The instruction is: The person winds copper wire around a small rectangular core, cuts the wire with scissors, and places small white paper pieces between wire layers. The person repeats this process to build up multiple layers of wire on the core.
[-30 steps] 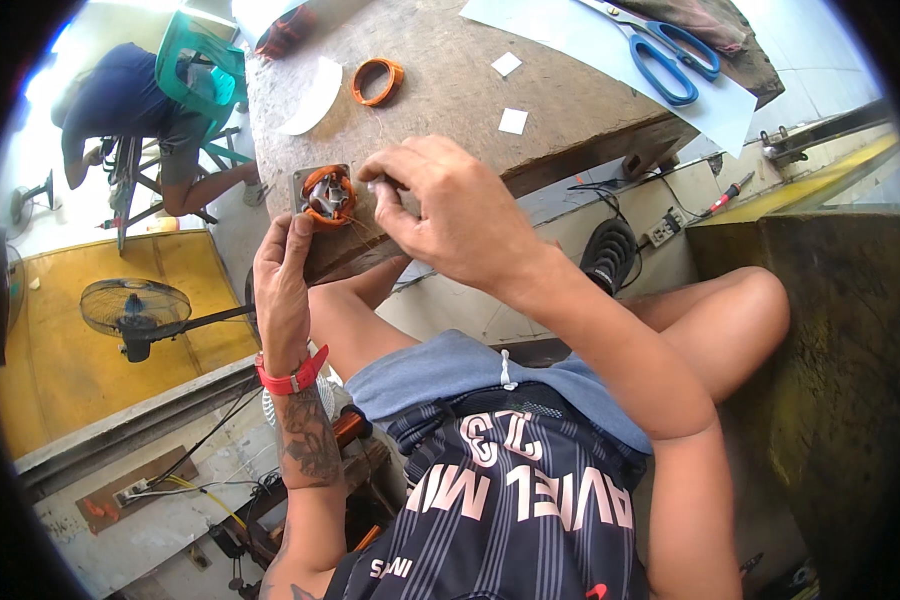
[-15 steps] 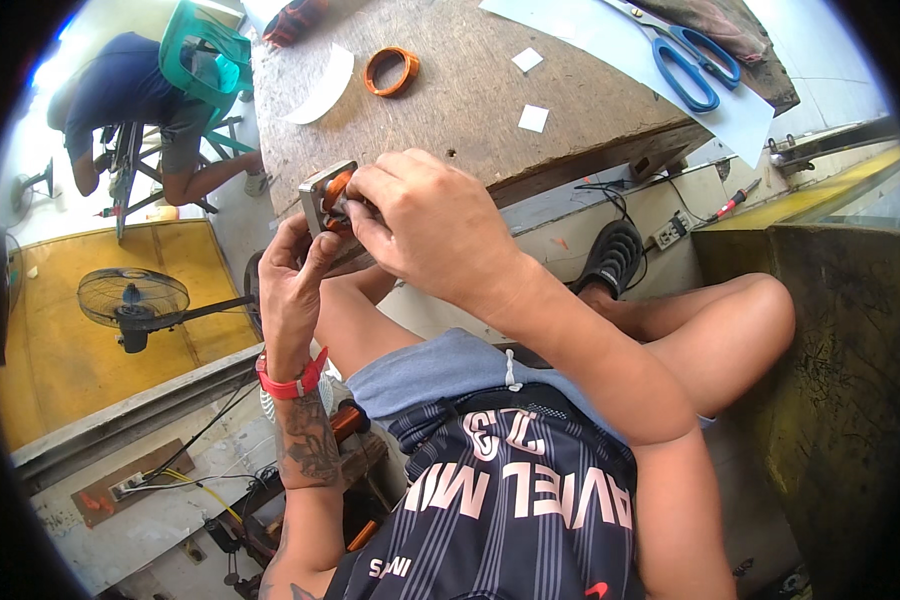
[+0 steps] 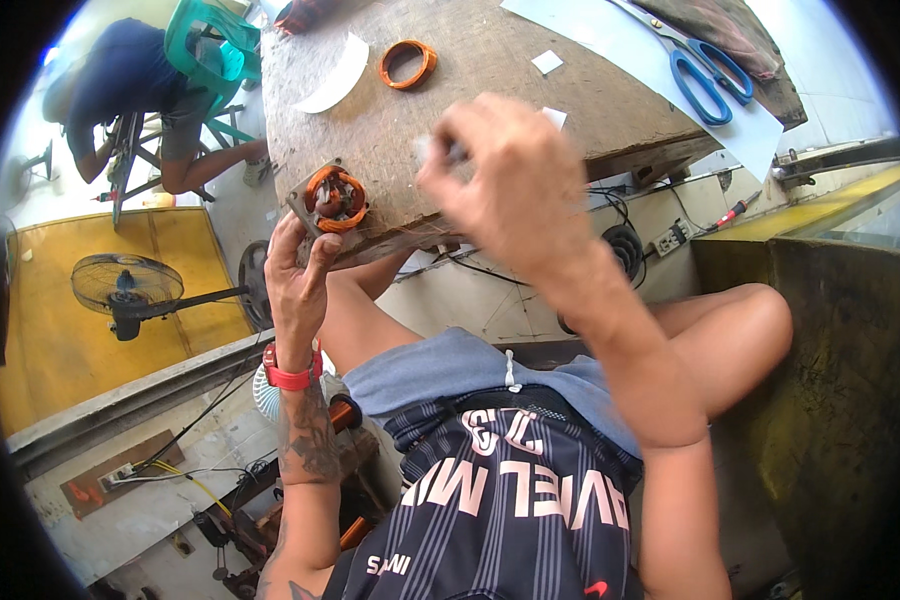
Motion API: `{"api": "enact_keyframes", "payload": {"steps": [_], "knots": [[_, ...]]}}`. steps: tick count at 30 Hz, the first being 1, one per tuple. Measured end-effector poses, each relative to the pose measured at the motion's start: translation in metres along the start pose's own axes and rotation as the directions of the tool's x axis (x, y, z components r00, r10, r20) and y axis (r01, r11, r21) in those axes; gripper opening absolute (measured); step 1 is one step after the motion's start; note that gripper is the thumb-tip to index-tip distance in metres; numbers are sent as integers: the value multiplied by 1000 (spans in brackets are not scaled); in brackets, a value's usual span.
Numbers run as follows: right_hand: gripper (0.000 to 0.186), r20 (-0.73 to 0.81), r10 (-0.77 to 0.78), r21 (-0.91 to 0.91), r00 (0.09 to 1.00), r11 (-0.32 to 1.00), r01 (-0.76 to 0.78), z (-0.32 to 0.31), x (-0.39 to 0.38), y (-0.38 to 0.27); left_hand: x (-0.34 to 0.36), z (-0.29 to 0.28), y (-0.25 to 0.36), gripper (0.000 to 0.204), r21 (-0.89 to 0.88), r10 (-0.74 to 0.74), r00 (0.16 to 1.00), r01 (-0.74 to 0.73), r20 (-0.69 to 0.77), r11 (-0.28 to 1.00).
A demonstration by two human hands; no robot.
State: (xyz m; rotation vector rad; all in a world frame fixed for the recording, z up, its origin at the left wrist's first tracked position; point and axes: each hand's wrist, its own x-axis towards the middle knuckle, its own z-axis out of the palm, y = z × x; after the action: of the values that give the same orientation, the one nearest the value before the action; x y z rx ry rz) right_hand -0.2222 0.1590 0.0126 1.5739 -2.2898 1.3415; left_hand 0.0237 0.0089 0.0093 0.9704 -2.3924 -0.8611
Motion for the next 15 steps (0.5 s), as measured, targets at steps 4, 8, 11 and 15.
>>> {"api": "enact_keyframes", "payload": {"steps": [4,8,11,15], "knots": [[13,-21,-20,-467,1000,884,8,-16,25,42,2,1,5,44,85,101,995,-103,29,991],[27,-114,-103,-390,988,919,51,-32,17,29,2,4,11,47,113,145,988,-151,62,982],[46,78,-280,-140,957,947,288,-24,-18,-13,2,6,11,48,90,169,984,-173,52,981],[54,222,-310,-135,924,929,344,16,-36,-34,4,8,6,50,10,159,987,-159,21,987]]}}
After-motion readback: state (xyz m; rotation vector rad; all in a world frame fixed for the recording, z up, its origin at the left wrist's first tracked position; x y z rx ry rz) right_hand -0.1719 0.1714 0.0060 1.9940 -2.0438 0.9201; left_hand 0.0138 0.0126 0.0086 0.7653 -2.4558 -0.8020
